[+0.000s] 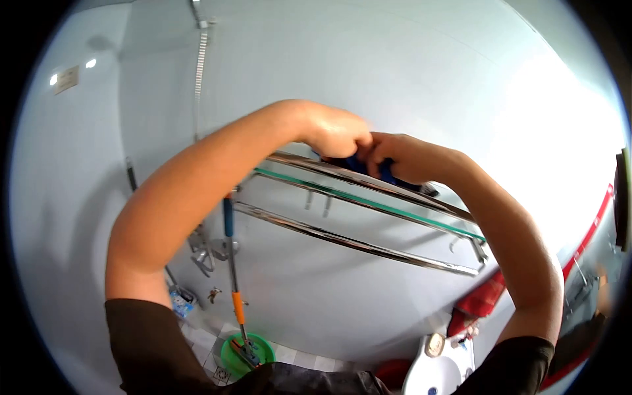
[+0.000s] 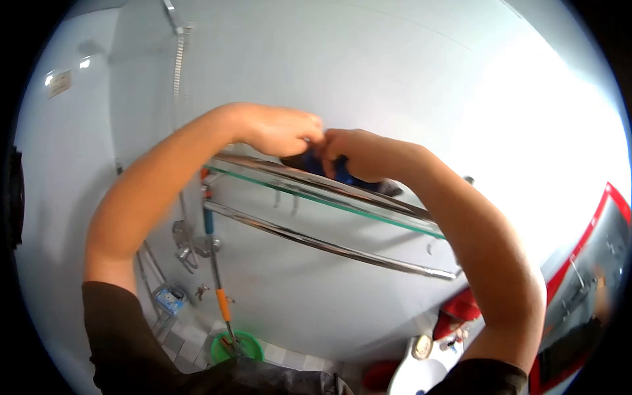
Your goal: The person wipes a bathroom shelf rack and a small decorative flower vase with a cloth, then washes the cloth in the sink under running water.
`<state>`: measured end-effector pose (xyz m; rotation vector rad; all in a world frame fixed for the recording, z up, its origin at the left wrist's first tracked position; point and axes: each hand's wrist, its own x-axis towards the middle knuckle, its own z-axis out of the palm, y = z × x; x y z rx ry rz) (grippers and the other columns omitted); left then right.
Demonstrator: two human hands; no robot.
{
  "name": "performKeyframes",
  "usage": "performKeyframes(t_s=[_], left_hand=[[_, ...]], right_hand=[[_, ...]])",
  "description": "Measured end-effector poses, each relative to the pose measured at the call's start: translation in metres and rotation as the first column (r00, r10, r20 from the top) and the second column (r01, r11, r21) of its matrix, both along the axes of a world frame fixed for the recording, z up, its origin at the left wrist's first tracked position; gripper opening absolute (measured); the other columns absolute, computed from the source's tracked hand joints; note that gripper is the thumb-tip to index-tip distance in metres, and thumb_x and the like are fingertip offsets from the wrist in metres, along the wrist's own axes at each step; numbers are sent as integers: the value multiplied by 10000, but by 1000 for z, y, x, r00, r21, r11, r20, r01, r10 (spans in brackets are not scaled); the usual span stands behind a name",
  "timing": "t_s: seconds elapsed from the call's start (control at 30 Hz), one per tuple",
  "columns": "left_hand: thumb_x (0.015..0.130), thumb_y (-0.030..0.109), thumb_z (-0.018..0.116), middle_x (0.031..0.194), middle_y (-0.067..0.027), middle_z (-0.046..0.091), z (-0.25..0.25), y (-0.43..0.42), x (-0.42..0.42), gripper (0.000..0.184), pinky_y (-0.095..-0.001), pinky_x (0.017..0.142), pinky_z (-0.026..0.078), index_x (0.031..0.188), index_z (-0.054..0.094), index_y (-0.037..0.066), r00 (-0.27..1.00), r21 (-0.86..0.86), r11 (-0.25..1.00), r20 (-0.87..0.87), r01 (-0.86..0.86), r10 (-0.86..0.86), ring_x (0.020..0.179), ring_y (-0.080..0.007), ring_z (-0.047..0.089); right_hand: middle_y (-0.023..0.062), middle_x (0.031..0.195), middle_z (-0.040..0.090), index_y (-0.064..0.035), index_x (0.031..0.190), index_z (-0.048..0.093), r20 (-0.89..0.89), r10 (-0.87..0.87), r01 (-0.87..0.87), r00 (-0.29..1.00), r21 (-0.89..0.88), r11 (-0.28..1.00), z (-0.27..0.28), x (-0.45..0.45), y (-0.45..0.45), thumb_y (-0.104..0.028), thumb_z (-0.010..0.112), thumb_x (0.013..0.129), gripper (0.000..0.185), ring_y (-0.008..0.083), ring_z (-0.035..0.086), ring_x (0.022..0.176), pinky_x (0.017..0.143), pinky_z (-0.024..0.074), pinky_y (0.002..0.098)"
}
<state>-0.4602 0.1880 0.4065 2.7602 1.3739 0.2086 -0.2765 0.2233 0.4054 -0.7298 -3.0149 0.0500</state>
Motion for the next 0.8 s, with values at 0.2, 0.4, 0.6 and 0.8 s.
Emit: performKeyframes(t_s=[0.2, 0.4, 0.6, 0.8], left_hand=[[791, 60, 432, 1003, -175, 624, -2, 3, 59, 381, -383, 829, 446, 1145, 569, 25, 999, 26, 1000, -48, 16, -15, 927, -295, 575], [810, 90, 450, 1078, -178, 603, -4, 26, 122, 439, -383, 866, 437, 1244, 512, 82, 981, 63, 998, -194, 18, -5, 980, -321, 560], [812, 73, 448, 1123, -167, 589, 2, 44, 161, 466, -375, 903, 423, 1277, 487, 88, 968, -62, 990, -210, 128, -138, 1029, -307, 548], [797, 24, 467, 1167, -145, 583, 0, 42, 173, 459, -356, 955, 398, 1252, 514, 66, 974, -101, 977, -112, 186, -197, 1091, -270, 533]], right_hand=[[52, 1118, 531, -67, 807, 646, 7, -134, 134, 991, 22, 991, -2, 57, 11, 131, 407, 627, 358, 283, 518, 1016, 846, 437, 350], [56, 1112, 548, -89, 822, 658, 2, -167, 164, 986, 157, 974, -3, 121, 27, 118, 423, 641, 361, 283, 525, 1017, 827, 444, 357], [95, 1133, 533, -51, 796, 642, 87, -274, 259, 958, 147, 955, 2, 158, 26, 124, 441, 617, 321, 280, 507, 1067, 903, 422, 354], [115, 1097, 549, -77, 910, 648, 111, -405, 392, 907, 123, 912, 6, 172, -7, -9, 492, 661, 301, 269, 529, 997, 870, 440, 354]])
